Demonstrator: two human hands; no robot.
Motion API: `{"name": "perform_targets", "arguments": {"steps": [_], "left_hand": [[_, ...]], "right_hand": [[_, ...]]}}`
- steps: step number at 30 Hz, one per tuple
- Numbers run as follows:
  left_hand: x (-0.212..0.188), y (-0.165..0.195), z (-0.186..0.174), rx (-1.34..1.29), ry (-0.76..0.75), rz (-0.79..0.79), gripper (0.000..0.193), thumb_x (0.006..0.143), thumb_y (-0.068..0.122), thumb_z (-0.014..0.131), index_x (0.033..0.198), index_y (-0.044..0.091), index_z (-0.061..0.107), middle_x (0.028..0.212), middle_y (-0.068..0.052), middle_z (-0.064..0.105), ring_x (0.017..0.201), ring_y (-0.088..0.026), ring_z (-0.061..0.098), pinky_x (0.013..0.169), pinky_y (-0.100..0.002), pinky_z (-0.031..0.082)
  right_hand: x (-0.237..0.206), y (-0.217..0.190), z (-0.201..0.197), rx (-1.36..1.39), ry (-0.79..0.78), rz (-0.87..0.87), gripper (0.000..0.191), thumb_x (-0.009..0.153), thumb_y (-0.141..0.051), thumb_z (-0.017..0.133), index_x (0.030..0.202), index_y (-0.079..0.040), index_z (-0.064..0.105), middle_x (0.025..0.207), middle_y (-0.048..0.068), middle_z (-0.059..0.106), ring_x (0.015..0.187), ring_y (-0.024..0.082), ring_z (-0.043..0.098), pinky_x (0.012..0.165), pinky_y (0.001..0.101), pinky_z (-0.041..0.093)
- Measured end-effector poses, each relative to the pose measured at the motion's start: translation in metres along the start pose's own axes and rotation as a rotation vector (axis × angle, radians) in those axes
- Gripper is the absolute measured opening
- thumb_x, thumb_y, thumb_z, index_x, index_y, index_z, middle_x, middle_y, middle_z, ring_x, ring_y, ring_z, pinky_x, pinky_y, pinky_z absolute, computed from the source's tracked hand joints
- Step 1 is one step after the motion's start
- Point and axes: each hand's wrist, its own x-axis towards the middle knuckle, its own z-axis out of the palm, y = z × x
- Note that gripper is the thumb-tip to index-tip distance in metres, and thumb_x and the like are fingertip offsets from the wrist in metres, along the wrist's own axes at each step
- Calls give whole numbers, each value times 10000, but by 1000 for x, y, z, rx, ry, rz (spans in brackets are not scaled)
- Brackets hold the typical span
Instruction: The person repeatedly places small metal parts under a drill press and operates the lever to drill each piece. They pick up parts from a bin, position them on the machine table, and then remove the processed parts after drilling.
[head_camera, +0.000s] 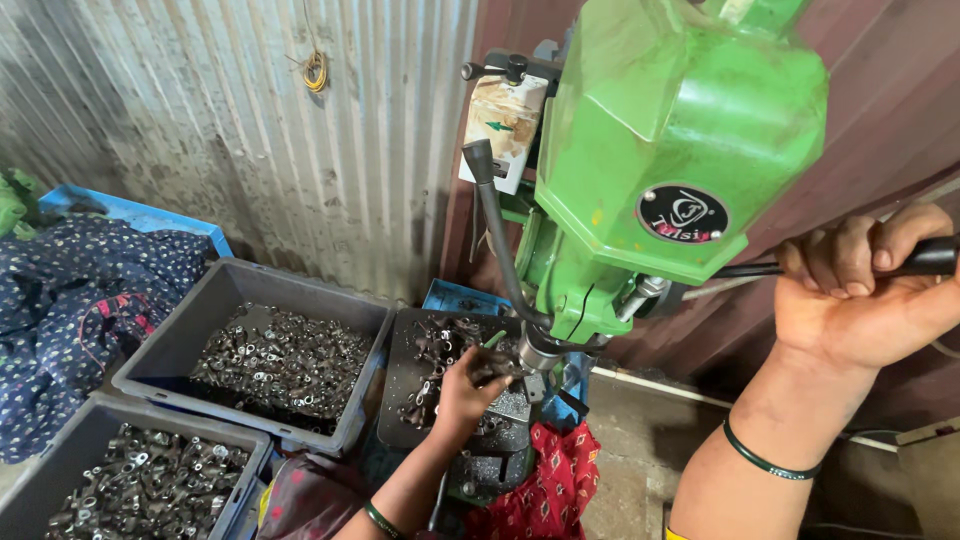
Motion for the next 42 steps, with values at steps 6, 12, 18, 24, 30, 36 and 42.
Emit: {"name": "perform_targets", "arguments": {"steps": [6,12,18,24,30,36,42], "left_hand": [[-12,20,0,232,68,77,288,729,101,844,997,55,748,960,-65,788,901,-181,754,843,-315,570],[-13,40,2,606,164,286,244,702,196,840,935,137,800,1080,-44,728,1070,-314,628,923,-446,468],[-14,50,0,778,171,281,263,679,294,858,907,172,812,1099,-36,701,1075,-323,590,924,-473,434],[-16,53,0,787,141,354,250,736,302,826,941,163,800,1135,-54,683,1114,-331,585,943,-480,423],[-10,50,-5,769,44,330,163,838,255,734,952,151,788,1099,-47,702,1108,-311,601,949,-478,426],[3,34,-4,860,49,161,221,946,293,646,987,88,713,922,-145,707,865,-386,670,739,-495,498],[5,23,-10,458,-91,-229,355,996,337,642,890,17,750,691,-121,721,593,-231,676,608,-398,534]], "right_hand": [[-11,0,-4,188,119,-66,614,1006,-657,290,767,-93,259,498,53,203,417,183,150,438,390,196],[-80,-30,-74,-854,-220,-338,596,1032,-672,408,747,-161,294,522,-10,247,606,156,185,613,345,261],[-125,-37,-136,-846,-301,-444,396,916,-496,406,714,-172,300,570,8,270,614,177,283,678,388,334],[-123,-48,-146,-849,-426,-403,381,945,-470,394,726,-166,327,607,0,288,621,166,298,719,388,360],[-94,-46,-126,-794,-527,-360,516,960,-593,419,725,-155,282,540,-6,264,544,152,227,646,336,350],[4,-15,-28,67,32,-43,609,1092,-563,329,693,-108,262,535,12,208,454,154,160,447,327,181],[27,1,4,28,49,74,598,1132,-563,343,779,-82,302,575,8,211,475,153,163,466,324,174]]}}
